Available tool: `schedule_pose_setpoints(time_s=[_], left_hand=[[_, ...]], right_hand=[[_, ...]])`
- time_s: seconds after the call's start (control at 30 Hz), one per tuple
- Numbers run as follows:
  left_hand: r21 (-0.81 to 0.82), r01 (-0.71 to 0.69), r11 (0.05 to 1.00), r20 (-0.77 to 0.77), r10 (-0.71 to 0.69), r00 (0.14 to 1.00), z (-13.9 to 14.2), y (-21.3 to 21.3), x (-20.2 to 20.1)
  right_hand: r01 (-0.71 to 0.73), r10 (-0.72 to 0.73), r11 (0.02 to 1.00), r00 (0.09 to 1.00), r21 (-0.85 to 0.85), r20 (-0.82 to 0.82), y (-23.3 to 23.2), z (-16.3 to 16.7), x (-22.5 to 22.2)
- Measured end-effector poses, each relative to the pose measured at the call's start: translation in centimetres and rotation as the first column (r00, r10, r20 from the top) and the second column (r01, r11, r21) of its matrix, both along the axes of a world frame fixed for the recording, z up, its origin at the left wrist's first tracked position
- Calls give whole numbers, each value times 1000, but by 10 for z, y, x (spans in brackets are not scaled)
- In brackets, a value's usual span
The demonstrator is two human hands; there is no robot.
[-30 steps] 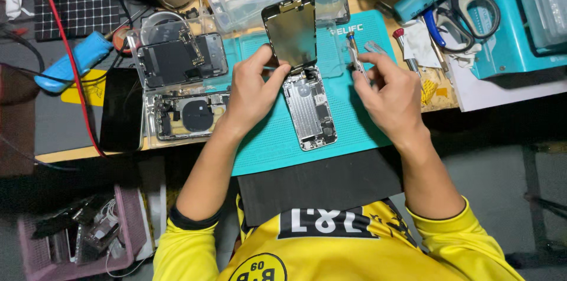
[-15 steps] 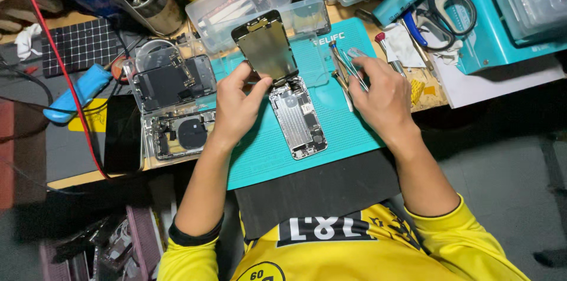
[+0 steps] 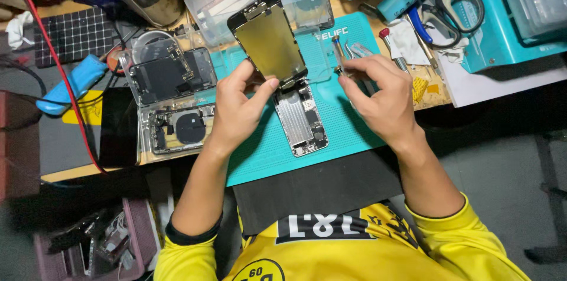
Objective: The person disassembles a smartphone at a repair bench. They pry the screen off the phone body with a tool, remove the display assembly, set it aside, and use a screwdriver to unscrew components from the exposed internal frame while handling small parts and tools on a work mat.
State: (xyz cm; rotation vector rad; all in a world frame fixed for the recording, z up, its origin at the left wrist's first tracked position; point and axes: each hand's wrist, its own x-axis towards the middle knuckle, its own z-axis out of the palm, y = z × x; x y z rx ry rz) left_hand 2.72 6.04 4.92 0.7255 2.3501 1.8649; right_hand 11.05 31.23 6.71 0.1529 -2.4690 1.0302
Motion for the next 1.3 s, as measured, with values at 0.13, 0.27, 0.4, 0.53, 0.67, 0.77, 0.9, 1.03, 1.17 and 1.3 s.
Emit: schedule_pose_setpoints(time_s=[0.13, 0.27, 0.4, 0.53, 0.67, 0.77, 0.9, 1.03, 1.17, 1.3], left_hand=[[224, 130, 966, 173, -171, 970, 0, -4, 9], [380, 156, 912, 277, -272, 921, -2, -9, 14], [502, 137, 854, 309, -325, 894, -6, -13, 18], [516, 53, 855, 368, -277, 888, -9, -17, 23], [548, 22, 836, 373, -268, 888, -11, -16, 29], [543, 57, 838, 322, -270, 907, -14, -9, 33], [524, 52, 850, 312, -248, 917, -16, -4, 36], [577, -14, 817, 326, -215, 921, -13, -3, 32], [606, -27, 795, 358, -242, 902, -10, 2, 32], [604, 21, 797, 398, -325, 858, -11, 7, 36]], right_hand=[[-196, 284, 899, 942, -392, 181, -14, 1, -1], [-106, 407, 746, 855, -657, 323, -20, -7, -8], [-135, 528, 629, 797, -766, 293, -21, -11, -13], [-237, 641, 596, 716, -767, 276, -22, -6, -8], [-218, 659, 502, 724, -837, 206, -26, -9, -5], [-137, 573, 538, 783, -832, 242, -26, -22, -5], [-119, 559, 495, 802, -861, 210, -10, -37, -6], [-86, 544, 445, 817, -892, 193, 3, -44, -1], [-59, 550, 322, 824, -945, 136, 9, -43, 1], [-87, 476, 408, 869, -909, 131, 20, -40, 3]])
